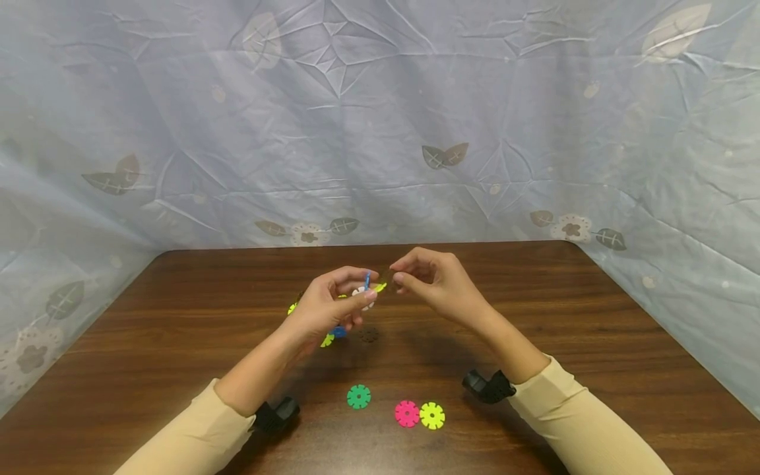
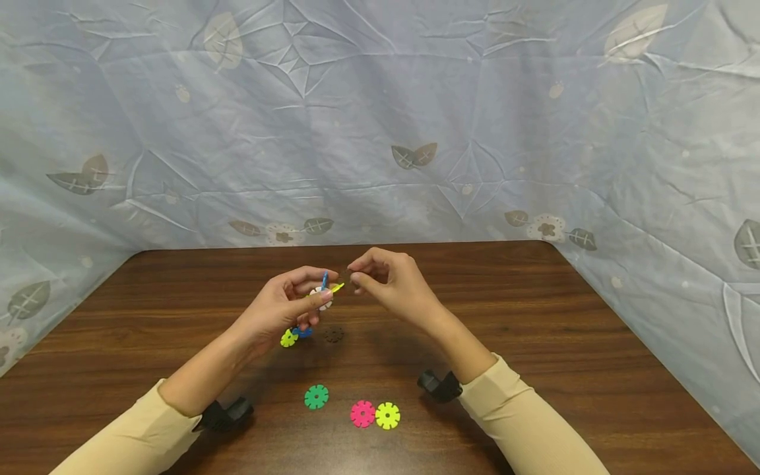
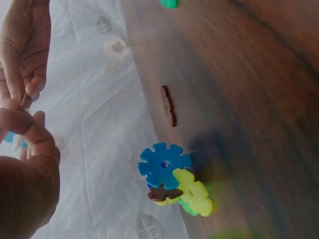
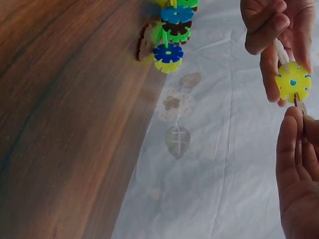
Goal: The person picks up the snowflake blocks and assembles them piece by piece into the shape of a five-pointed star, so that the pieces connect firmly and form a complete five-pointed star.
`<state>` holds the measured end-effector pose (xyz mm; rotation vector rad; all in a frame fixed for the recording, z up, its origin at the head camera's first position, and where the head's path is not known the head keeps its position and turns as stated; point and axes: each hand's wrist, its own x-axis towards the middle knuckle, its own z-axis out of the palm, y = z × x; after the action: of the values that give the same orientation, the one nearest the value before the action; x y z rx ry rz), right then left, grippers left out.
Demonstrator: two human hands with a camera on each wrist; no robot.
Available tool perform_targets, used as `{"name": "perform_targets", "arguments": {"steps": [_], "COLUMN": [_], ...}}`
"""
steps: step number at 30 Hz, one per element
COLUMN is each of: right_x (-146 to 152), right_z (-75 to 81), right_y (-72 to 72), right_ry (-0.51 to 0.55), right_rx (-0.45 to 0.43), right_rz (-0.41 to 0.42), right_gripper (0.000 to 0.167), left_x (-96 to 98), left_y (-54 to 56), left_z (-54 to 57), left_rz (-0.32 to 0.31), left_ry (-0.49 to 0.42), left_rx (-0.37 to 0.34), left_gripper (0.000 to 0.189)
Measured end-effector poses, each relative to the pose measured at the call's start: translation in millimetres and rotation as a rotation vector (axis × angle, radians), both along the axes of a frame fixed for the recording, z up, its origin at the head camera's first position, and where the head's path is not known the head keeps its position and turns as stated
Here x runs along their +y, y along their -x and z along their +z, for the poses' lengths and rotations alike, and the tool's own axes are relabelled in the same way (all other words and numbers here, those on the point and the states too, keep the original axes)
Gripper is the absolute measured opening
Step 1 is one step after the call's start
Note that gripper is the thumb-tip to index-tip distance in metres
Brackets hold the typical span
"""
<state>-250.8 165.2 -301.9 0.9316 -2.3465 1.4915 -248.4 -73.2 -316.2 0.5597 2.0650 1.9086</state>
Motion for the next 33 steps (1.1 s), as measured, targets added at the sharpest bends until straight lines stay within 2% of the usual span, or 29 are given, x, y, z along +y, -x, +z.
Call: {"name": "perform_targets", "arguments": {"steps": [6, 12, 19, 24, 33], "right_x": [-3.4, -3.9, -4.5, -10.3, -27.3], "right_z": [-1.0, -1.4, -2.2, -1.9, -0.2], "right_y": [-1.4, -0.9, -0.4, -0.3, 2.3], "right_ry": [0.043, 0.076, 0.039, 0.011, -0.057], "right_rx": [-0.014, -0.014, 0.007, 0.027, 0.076], "right_rz": [-0.001, -0.030, -0.035, 0.000, 0.026], "right_gripper": [0.013, 0.014, 0.015, 0.016, 0.015], "left_x": [0.0, 0.4, -2.4, -2.8, 0.1], "left_y": [-1.8, -1.3, -0.2, -1.2, -1.0], "left_z": [1.8, -0.2, -0.6, -0.4, -0.9], "left_rz": [0.010, -0.014, -0.016, 0.017, 0.111], "left_ry": [-0.031, -0.046, 0.049, 0.103, 0.093], "left_rx": [-0.007, 0.008, 0.091, 0.122, 0.181], "left_gripper": [0.044, 0.048, 0.047, 0.041, 0.024]}}
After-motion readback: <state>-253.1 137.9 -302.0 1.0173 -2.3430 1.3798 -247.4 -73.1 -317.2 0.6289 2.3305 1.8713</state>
